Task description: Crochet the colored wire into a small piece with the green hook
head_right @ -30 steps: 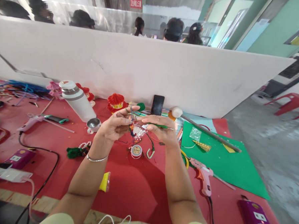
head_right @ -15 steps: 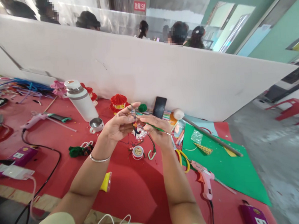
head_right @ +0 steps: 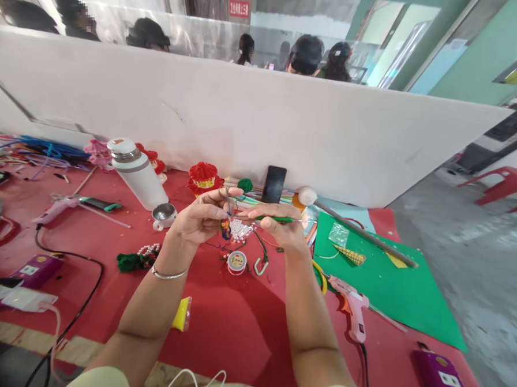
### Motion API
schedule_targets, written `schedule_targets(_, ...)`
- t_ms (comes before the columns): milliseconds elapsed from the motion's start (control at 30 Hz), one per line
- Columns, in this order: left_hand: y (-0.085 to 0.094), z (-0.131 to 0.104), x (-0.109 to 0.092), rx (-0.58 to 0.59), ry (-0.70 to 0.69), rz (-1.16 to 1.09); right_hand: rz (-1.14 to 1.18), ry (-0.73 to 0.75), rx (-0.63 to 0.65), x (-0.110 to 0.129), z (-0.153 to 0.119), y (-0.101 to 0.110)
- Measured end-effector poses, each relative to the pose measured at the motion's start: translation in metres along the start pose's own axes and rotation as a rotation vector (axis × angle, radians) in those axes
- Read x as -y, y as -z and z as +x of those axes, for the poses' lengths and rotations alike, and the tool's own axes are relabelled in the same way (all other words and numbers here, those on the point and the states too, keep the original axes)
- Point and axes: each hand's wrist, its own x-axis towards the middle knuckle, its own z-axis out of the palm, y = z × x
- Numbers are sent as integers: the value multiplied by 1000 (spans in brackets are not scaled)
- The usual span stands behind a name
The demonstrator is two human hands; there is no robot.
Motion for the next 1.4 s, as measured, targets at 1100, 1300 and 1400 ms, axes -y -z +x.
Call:
schedule_targets(1100,-11,0,-5,-299,-297,153,260,-132,-451,-3,15,-11)
schedule_targets(1300,-12,2,1,-379,-360,208,93,-140,-384,1,9,-21)
schedule_targets(1400,-12,2,2,-395,-361,221,95,-130,-389,0,8,-24)
